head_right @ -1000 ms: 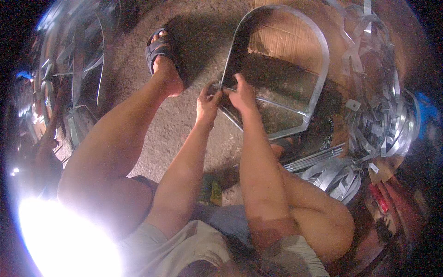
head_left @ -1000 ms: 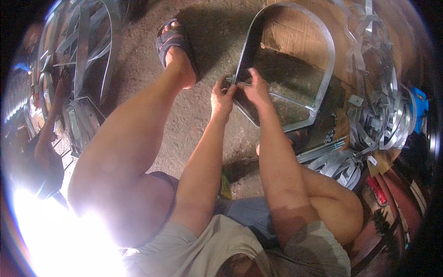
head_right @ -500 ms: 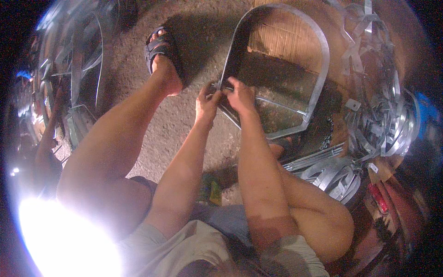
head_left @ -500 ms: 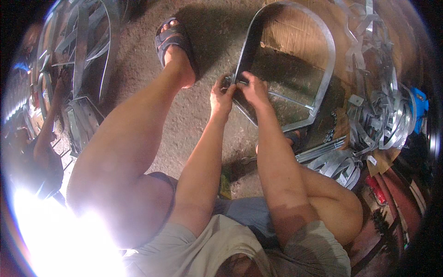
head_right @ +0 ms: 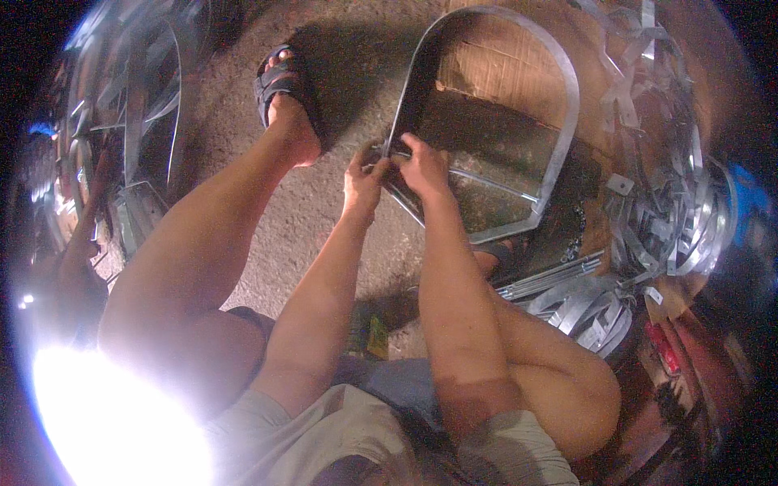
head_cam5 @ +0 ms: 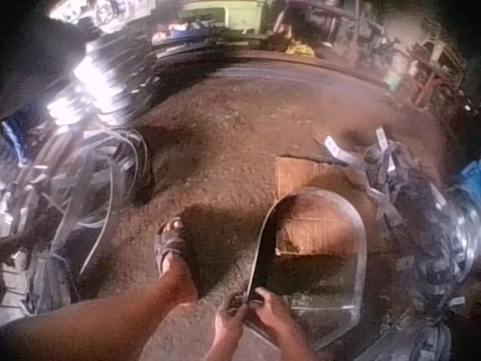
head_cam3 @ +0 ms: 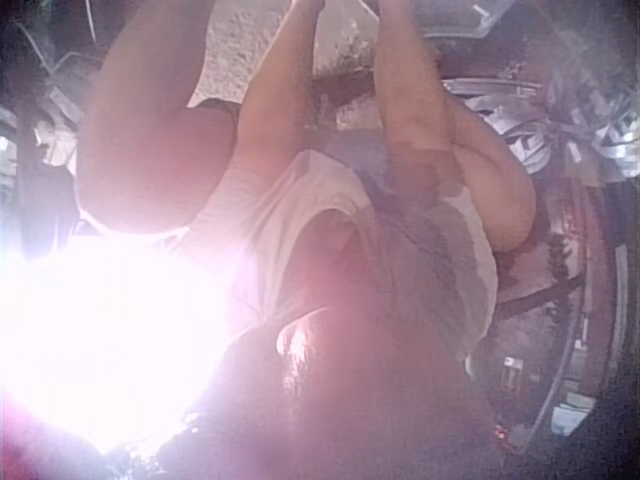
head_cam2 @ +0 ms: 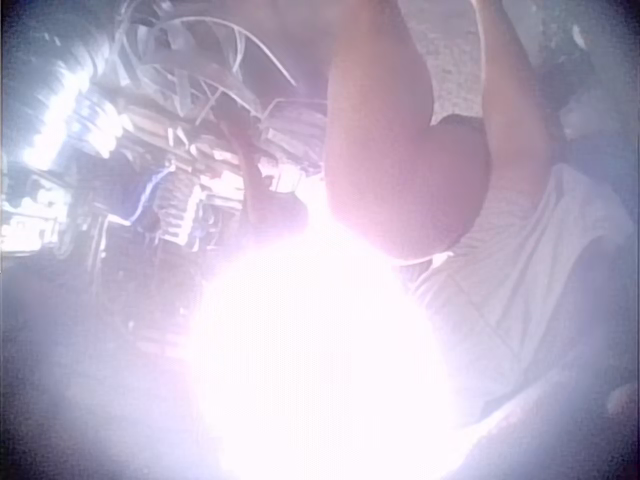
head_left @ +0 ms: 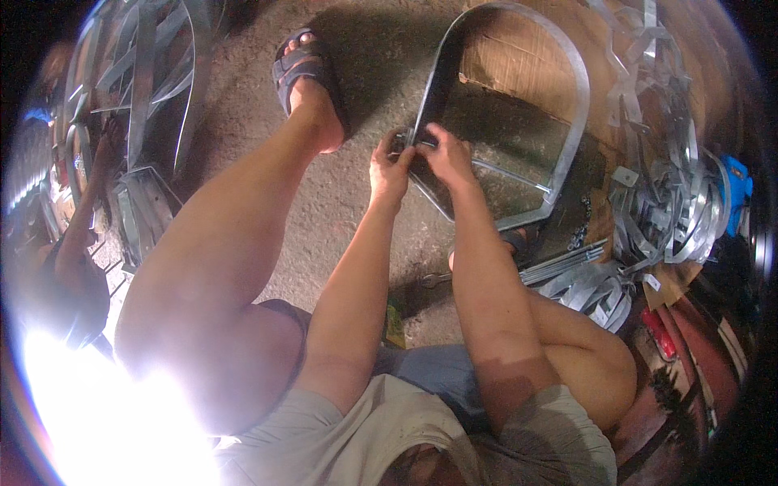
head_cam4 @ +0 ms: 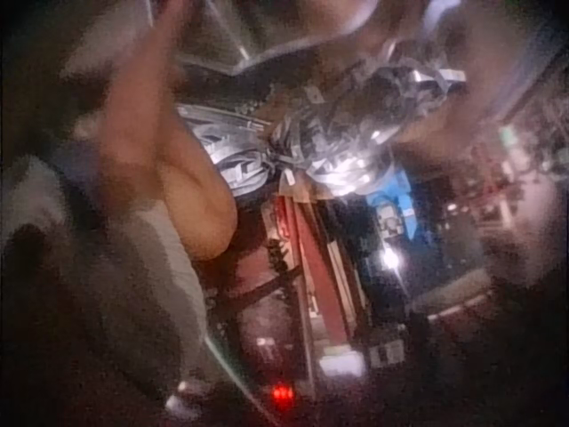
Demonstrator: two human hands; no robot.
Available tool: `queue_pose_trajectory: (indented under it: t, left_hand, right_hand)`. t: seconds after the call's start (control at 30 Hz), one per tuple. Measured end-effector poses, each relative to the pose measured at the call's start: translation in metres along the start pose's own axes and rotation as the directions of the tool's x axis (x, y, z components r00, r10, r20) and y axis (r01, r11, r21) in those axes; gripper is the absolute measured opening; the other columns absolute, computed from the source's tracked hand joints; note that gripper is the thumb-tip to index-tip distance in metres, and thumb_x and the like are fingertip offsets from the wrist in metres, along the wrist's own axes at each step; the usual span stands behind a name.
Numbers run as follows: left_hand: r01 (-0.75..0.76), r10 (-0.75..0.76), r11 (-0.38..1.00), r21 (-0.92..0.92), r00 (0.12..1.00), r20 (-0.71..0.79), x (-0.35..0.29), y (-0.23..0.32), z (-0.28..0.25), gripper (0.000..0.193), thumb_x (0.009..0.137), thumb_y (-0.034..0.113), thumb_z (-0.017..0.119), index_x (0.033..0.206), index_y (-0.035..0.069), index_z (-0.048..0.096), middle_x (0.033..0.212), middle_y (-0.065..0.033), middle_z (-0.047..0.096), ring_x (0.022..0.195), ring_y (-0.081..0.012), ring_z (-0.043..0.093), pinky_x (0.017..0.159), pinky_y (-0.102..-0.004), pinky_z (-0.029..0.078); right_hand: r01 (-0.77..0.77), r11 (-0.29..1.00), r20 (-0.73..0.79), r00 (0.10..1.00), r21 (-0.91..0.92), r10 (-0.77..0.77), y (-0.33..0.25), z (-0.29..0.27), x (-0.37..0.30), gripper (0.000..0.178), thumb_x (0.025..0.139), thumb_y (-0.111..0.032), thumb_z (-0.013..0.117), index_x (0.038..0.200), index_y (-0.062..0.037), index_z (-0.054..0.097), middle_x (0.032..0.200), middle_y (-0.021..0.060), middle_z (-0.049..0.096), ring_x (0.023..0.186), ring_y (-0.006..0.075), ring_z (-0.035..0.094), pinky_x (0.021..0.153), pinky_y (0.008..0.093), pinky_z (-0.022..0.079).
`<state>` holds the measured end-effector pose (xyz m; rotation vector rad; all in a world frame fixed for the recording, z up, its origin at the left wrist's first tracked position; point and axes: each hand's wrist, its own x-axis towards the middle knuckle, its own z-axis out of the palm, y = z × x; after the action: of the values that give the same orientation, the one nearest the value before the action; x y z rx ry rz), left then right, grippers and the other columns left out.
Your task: The person sits on the floor and assembles a metal frame by inserting a long metal rod into a curved metal piece. They secure the rod using nuts and washers, tightening them by hand to hold the components together.
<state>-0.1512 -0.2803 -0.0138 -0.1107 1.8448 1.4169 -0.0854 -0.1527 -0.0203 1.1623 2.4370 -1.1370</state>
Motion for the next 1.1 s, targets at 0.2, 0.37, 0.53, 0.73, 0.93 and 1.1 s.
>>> queue_pose_trajectory:
  t: [0.2,0.37,0.53,0.73,0.93,1.1]
  left_hand:
    - [-0.027,0.027,1.0,0.01,0.997,-0.066,0.003,-0.007,-0.001,0.051,0.086,0.014,0.073,0.134,0.007,0.059,0.114,-0.013,0.068,0.098,-0.0226,0.066,0.087,-0.0352,0.052]
    - [-0.01,0.011,0.999,0.04,0.999,-0.034,-0.001,0.002,0.0,0.051,0.086,0.014,0.073,0.135,0.009,0.059,0.113,-0.0123,0.068,0.1,-0.0219,0.065,0.088,-0.0358,0.052]
    - [0.027,-0.025,0.995,-0.093,1.0,0.018,-0.001,-0.001,-0.002,0.053,0.092,0.015,0.071,0.141,0.012,0.053,0.117,-0.01,0.065,0.106,-0.0199,0.062,0.089,-0.0335,0.052]
    - [0.037,-0.038,0.999,-0.015,0.999,-0.037,-0.004,0.005,-0.003,0.053,0.09,0.014,0.07,0.14,0.008,0.054,0.11,-0.0115,0.066,0.097,-0.0208,0.064,0.084,-0.0344,0.053]
    - [0.024,-0.024,1.0,0.008,1.0,-0.013,0.0,0.002,0.001,0.052,0.09,0.015,0.07,0.139,0.008,0.054,0.111,-0.0117,0.065,0.099,-0.0205,0.063,0.085,-0.0338,0.052]
    - [0.025,-0.026,0.998,-0.05,1.0,-0.014,0.001,-0.003,-0.001,0.053,0.09,0.016,0.07,0.139,0.008,0.054,0.11,-0.0111,0.066,0.098,-0.0198,0.063,0.085,-0.0334,0.052]
  right_hand:
    - [-0.039,0.999,-0.015,0.999,0.0,0.039,-0.005,0.002,0.0,0.056,0.084,-0.04,0.073,0.133,-0.0143,0.061,0.13,0.0159,0.064,0.121,0.0342,0.06,0.109,0.05,0.037]
    - [-0.016,1.0,-0.003,1.0,-0.001,0.016,0.0,-0.001,-0.003,0.052,0.085,-0.039,0.072,0.131,-0.0158,0.063,0.126,0.0162,0.066,0.119,0.0354,0.061,0.106,0.0502,0.039]
    - [-0.045,0.998,0.072,0.996,-0.046,0.049,-0.009,-0.004,-0.002,0.041,0.092,-0.04,0.063,0.124,-0.0144,0.067,0.119,0.0167,0.069,0.113,0.0368,0.063,0.104,0.0563,0.038]
    - [-0.02,0.999,0.034,0.999,-0.042,0.022,-0.005,0.0,-0.002,0.048,0.087,-0.043,0.067,0.127,-0.0159,0.066,0.12,0.0182,0.068,0.113,0.0364,0.064,0.102,0.0534,0.038]
    - [0.003,1.0,0.016,1.0,0.027,-0.004,-0.005,-0.006,-0.003,0.056,0.083,-0.036,0.074,0.133,-0.0146,0.062,0.123,0.0186,0.067,0.115,0.0362,0.063,0.105,0.0483,0.038]
    - [-0.029,0.999,0.054,0.998,0.028,0.027,-0.015,-0.013,-0.008,0.05,0.086,-0.033,0.071,0.131,-0.012,0.064,0.122,0.019,0.067,0.116,0.0375,0.062,0.108,0.0447,0.037]
